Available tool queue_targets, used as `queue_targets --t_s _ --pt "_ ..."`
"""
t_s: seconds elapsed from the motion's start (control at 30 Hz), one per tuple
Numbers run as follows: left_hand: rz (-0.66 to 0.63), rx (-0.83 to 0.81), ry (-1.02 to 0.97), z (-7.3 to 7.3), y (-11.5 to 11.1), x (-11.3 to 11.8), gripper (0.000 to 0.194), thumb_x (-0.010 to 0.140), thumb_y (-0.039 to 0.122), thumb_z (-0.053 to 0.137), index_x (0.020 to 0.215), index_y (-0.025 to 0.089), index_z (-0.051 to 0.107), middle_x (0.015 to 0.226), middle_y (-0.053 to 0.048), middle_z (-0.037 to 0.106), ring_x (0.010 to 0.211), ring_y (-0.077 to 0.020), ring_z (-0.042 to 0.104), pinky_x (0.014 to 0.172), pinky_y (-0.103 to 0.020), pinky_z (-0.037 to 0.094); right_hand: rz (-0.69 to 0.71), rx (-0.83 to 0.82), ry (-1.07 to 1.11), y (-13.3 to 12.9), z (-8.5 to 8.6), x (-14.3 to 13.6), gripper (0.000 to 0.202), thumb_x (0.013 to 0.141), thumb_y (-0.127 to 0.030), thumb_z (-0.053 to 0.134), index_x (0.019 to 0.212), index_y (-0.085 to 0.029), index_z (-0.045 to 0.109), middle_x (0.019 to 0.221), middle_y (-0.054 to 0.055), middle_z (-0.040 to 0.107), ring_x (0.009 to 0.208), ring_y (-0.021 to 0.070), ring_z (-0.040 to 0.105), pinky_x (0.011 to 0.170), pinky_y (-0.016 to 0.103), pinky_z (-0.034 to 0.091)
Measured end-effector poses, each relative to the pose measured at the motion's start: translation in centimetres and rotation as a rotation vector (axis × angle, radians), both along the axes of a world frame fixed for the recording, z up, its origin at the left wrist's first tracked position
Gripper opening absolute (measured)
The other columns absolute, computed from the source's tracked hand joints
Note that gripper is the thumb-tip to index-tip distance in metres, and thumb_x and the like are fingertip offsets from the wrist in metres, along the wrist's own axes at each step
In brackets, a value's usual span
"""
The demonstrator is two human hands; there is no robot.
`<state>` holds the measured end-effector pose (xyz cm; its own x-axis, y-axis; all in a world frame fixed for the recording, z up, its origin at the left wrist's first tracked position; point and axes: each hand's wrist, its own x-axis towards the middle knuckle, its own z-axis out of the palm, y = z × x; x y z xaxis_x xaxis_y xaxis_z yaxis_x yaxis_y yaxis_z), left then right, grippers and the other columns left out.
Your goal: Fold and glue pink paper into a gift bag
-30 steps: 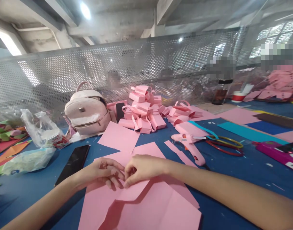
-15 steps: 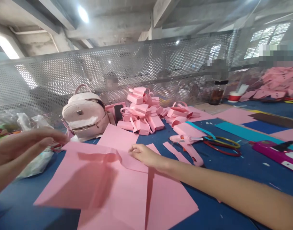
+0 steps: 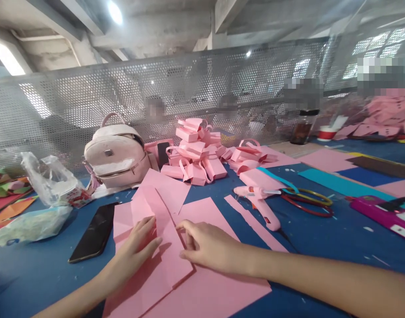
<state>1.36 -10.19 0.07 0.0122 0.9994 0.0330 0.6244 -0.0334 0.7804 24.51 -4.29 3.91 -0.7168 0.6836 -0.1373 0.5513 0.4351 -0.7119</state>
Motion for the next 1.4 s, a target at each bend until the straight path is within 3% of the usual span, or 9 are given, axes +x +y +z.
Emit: queue_targets --t_s 0.07,0.13,0.27,0.5,0.7,0.83,0.93,1.13,1.4 --pt "0.006 0.062 0.088 0.3 1.1 0.5 0.035 0.092 0.039 0.050 0.120 0.020 0.058 0.119 -0.011 0.060 0.113 -0.0261 0.055 0.100 -0.041 0.045 0.022 0.168 -0.119 0.0 -0.1 0.2 0.051 0.080 -0.030 0.072 0.128 -0.020 0.058 0.084 0.002 0.067 0.078 0.0223 0.062 0.069 0.031 0.044" --pt "0.014 0.090 0.173 0.3 2.1 0.8 0.014 0.089 0.031 0.050 0.091 0.020 0.058 0.094 -0.006 0.059 0.088 -0.0228 0.056 0.082 -0.037 0.048 0.094 0.305 -0.166 0.0 -0.3 0.4 0.055 0.082 -0.034 0.073 0.133 -0.019 0.058 0.101 0.009 0.069 0.094 0.0292 0.064 0.080 0.039 0.047" --pt "-0.004 0.102 0.245 -0.1 2.5 1.1 0.018 0.085 0.020 0.051 0.069 0.021 0.042 0.083 -0.003 0.054 0.081 -0.0221 0.049 0.078 -0.037 0.043 0.274 0.423 -0.170 -0.1 -0.9 0.9 0.058 0.091 -0.039 0.065 0.142 -0.014 0.052 0.121 0.016 0.064 0.110 0.0336 0.060 0.092 0.047 0.047" --pt "-0.151 0.227 0.434 -0.5 1.5 1.1 0.017 0.089 0.007 0.042 0.087 0.019 0.054 0.102 -0.007 0.057 0.095 -0.0249 0.052 0.085 -0.041 0.046 0.303 0.508 -0.148 0.7 -1.0 0.8 0.060 0.091 -0.042 0.066 0.140 -0.009 0.053 0.113 0.017 0.065 0.102 0.0316 0.061 0.088 0.047 0.050" --pt "-0.286 0.427 0.790 -0.8 1.6 1.3 0.034 0.089 0.005 0.037 0.114 0.013 0.058 0.102 -0.014 0.060 0.090 -0.0280 0.058 0.074 -0.042 0.053 0.281 0.552 -0.154 1.5 -1.6 0.7 0.049 0.090 -0.039 0.067 0.129 -0.011 0.061 0.101 0.013 0.067 0.090 0.0286 0.061 0.082 0.044 0.051" --pt "-0.308 0.545 0.982 -0.8 1.9 1.6 0.031 0.087 0.005 0.043 0.110 0.011 0.063 0.099 -0.015 0.063 0.088 -0.0293 0.061 0.072 -0.042 0.053 0.254 0.576 -0.102 1.6 -2.4 1.0 0.047 0.093 -0.034 0.062 0.132 -0.008 0.058 0.108 0.015 0.068 0.096 0.0299 0.063 0.087 0.045 0.051" --pt "-0.307 0.548 1.005 -1.0 2.2 1.7 0.027 0.086 0.005 0.047 0.102 0.015 0.067 0.095 -0.011 0.065 0.086 -0.0283 0.062 0.074 -0.042 0.052 0.188 0.581 -0.039 1.7 -3.0 1.3 0.053 0.091 -0.031 0.062 0.138 -0.008 0.052 0.112 0.016 0.068 0.099 0.0299 0.063 0.090 0.044 0.051" --pt "-0.193 0.732 0.964 -3.0 2.2 1.3 0.026 0.084 0.005 0.048 0.093 0.020 0.068 0.082 -0.006 0.068 0.077 -0.0242 0.063 0.075 -0.038 0.051 0.202 0.543 0.069 2.2 -3.6 1.5 0.033 0.096 -0.025 0.050 0.126 -0.014 0.059 0.112 0.012 0.067 0.103 0.0276 0.062 0.094 0.041 0.049" --pt "-0.243 0.764 0.975 -4.8 2.3 -0.2 0.038 0.091 0.012 0.039 0.119 0.023 0.063 0.100 -0.008 0.073 0.087 -0.0260 0.068 0.075 -0.036 0.056 0.197 0.360 -0.002 2.7 -3.3 1.4 0.028 0.094 -0.023 0.049 0.119 -0.018 0.061 0.112 0.010 0.066 0.100 0.0264 0.060 0.091 0.043 0.048"
